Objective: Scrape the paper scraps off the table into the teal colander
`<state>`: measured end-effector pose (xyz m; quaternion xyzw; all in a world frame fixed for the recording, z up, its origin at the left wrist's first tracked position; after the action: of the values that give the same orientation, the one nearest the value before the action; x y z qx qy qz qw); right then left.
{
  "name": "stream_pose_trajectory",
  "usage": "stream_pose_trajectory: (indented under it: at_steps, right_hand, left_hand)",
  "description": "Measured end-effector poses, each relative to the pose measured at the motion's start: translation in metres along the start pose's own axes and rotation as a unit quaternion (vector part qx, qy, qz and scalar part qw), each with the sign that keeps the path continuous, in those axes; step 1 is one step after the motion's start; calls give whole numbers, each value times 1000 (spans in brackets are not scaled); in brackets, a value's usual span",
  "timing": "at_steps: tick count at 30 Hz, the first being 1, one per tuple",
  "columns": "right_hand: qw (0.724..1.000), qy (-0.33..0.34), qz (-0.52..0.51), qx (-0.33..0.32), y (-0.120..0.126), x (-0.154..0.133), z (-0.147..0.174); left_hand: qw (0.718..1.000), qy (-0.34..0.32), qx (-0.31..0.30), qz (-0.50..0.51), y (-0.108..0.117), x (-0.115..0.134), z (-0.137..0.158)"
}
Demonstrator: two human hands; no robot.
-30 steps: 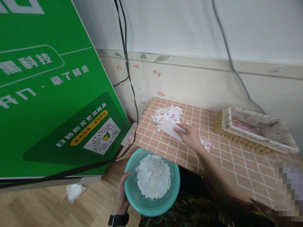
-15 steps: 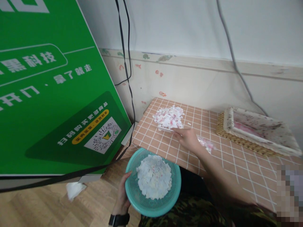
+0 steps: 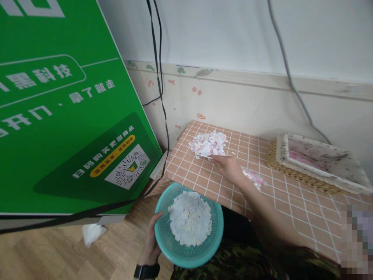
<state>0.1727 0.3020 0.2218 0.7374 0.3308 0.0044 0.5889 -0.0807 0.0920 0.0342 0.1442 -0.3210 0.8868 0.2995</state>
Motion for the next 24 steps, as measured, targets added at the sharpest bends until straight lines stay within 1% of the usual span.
stream_pose_trajectory:
  at_steps: [4,8,11,17,21,24]
  right_hand:
    - [1000,9,-13,6,0,0,3]
    - [999,17,-25,-13,3,-4,8]
    - [999,25,-34,-28,8,-9,11]
    - [1000,-17,12,-10,10,1,7]
    - [999,-18,28,2,7,3,-1]
    - [1000,-13,20,3,7,2,-5]
  left_hand:
    - [1000,-8,8,3,2,2,-1]
    - [1000,4,-3,5,1,-1,-2]
    - [1000,-5,-11,5,1,0,-2]
    - [1000,-1,-11,3,1,0,-2]
    - [1000,-3,-15,0,0,0,-2]
    - [1000,-6,-4,-2,2,1,-2]
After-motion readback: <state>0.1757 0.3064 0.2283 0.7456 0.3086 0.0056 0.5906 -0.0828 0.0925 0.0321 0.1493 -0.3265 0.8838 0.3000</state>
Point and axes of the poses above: each hand's wrist, its own z-axis away from the middle knuckle, its own y-axis out of the back of the hand, x = y × z, the point moved 10 cm from there along -z, towards the middle knuckle, and after that the axes turned 3 degrees about -x, right-handed, at the moved point
